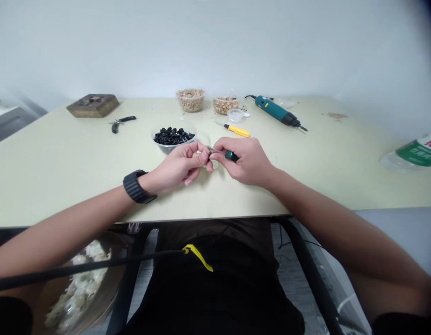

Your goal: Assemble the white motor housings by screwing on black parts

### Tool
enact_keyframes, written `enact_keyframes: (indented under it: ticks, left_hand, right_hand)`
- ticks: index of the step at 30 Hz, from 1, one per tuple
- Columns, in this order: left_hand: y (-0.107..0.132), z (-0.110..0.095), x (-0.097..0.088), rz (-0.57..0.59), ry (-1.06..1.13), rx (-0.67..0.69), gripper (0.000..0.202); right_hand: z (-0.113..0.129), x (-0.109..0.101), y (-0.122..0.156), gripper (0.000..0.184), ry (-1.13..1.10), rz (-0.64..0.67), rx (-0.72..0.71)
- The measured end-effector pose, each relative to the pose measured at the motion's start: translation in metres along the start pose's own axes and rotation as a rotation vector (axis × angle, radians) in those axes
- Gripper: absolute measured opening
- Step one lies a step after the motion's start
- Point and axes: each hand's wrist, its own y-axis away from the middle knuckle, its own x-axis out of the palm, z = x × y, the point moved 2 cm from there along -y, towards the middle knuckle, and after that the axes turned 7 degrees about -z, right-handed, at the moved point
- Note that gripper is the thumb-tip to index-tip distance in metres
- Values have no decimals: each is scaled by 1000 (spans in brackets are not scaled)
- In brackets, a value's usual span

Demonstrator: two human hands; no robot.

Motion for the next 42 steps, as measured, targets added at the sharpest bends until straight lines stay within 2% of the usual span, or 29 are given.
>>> enact_keyframes:
  ticks: [2, 5, 7, 9, 11, 13, 15, 17, 22, 24, 30, 32, 33, 35, 38, 42]
  left_hand:
    - [2, -1, 0, 9, -34, 28, 58]
    - [6, -5, -1, -77, -302, 255, 60]
    - [9, -8, -1, -144, -558, 456, 50]
    - [11, -8, -2, -191, -752, 622, 29]
    - [11, -8, -4, -230, -843, 727, 15]
    - [10, -7, -7, -245, -849, 769, 19]
    - [8, -7, -8, -243, -790, 743, 28]
    - [7, -6, -8, -220, -672, 642, 37]
    - [4, -4, -2, -89, -224, 191, 53]
    - [4, -4, 2, -45, -104, 58, 55]
    - [5, -2, 6, 55, 31, -121, 58]
    - [6, 1, 4, 67, 1, -108, 62]
    - [6, 1, 2, 46, -48, -50, 64]
    - [7, 0, -2, -15, -221, 164, 62]
    - [10, -3, -4, -67, -563, 532, 46]
    - [12, -5, -6, -206, -918, 873, 26]
  right_hand:
    - [-2, -3, -2, 50, -37, 23, 60]
    - [-4, -8, -6, 57, -146, 56, 146]
    - [-6, -9, -7, 60, -232, 95, 205]
    - [-9, -8, -6, 60, -294, 142, 268]
    - [-11, -6, -5, 59, -313, 160, 288]
    - [-12, -3, -4, 56, -288, 139, 247]
    - [-12, 0, -4, 53, -245, 113, 188]
    - [-12, 2, -3, 49, -205, 101, 145]
    - [-8, 3, -1, 42, -152, 105, 66]
    - [-6, 1, -1, 40, -155, 96, 41]
    - [-4, -1, -2, 39, -191, 75, 34]
    - [-4, -2, -3, 41, -207, 66, 50]
    - [-4, -2, -4, 43, -219, 58, 58]
    - [-4, -4, -5, 47, -250, 44, 82]
    - [-5, -6, -6, 53, -334, 55, 157]
    - [-7, -5, -3, 56, -502, 142, 328]
